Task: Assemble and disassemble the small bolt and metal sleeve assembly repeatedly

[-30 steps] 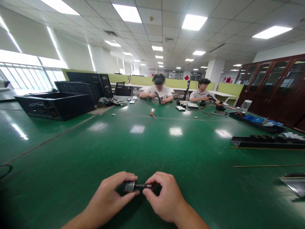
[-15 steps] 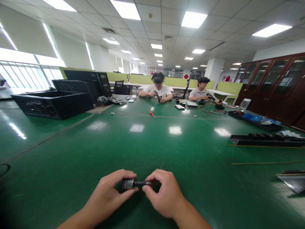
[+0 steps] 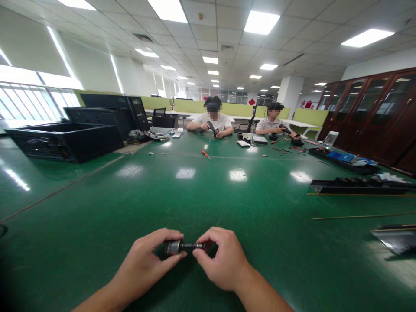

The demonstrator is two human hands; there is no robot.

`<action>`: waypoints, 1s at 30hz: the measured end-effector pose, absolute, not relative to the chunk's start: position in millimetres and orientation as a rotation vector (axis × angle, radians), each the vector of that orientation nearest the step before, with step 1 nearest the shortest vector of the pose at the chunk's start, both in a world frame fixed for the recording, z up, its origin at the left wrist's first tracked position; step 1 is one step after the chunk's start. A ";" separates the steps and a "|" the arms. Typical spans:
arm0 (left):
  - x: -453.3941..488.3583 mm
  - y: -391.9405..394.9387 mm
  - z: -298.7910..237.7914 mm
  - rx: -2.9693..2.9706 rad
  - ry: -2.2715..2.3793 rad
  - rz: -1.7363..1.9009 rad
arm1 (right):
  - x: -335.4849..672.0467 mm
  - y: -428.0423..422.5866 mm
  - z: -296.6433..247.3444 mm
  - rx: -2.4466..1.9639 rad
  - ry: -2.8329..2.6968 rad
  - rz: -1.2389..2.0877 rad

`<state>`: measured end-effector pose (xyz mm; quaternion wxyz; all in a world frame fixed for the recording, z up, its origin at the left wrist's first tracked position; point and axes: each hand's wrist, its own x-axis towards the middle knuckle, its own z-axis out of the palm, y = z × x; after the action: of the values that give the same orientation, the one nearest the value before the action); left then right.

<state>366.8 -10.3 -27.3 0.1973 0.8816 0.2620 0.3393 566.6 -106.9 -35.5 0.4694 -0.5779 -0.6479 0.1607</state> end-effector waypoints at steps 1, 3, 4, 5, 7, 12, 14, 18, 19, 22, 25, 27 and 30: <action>366.9 -10.1 -27.1 2.469 0.734 0.951 | 566.6 -107.1 -35.2 -1.417 -1.589 0.392; 366.7 -9.5 -26.8 2.469 0.739 0.949 | 566.5 -107.7 -34.6 -1.419 -1.585 0.391; 366.5 -9.2 -26.7 2.470 0.737 0.949 | 566.4 -107.9 -34.3 -1.420 -1.581 0.391; 366.2 -8.8 -26.8 2.470 0.735 0.951 | 566.3 -108.1 -34.0 -1.421 -1.578 0.392; 365.6 -8.2 -27.2 2.470 0.735 0.953 | 566.4 -108.0 -34.0 -1.424 -1.579 0.390; 364.3 -7.1 -29.1 2.470 0.756 0.955 | 568.1 -106.3 -34.9 -1.426 -1.589 0.381; 364.4 -7.0 -29.0 2.472 0.764 0.960 | 568.7 -105.9 -34.7 -1.426 -1.589 0.378; 364.5 -6.9 -27.4 2.477 0.784 0.957 | 569.5 -106.0 -34.0 -1.420 -1.578 0.378; 364.2 -6.6 -27.1 2.479 0.790 0.949 | 569.8 -106.1 -34.0 -1.419 -1.577 0.381; 362.8 -4.6 -26.1 2.484 0.797 0.916 | 570.8 -106.5 -34.7 -1.420 -1.566 0.375; 362.4 -1.6 -23.7 2.488 0.785 0.836 | 572.2 -106.3 -35.5 -1.421 -1.553 0.366; 363.2 0.5 -20.7 2.467 0.832 0.762 | 573.2 -105.8 -35.4 -1.416 -1.540 0.372; 360.8 4.6 -15.3 2.346 0.926 0.718 | 574.7 -104.7 -34.3 -1.407 -1.513 0.396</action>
<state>360.8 4.6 -15.3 0.2568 0.8647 0.3412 0.2645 574.7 -104.7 -34.3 0.4957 -0.5808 -0.6247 0.1636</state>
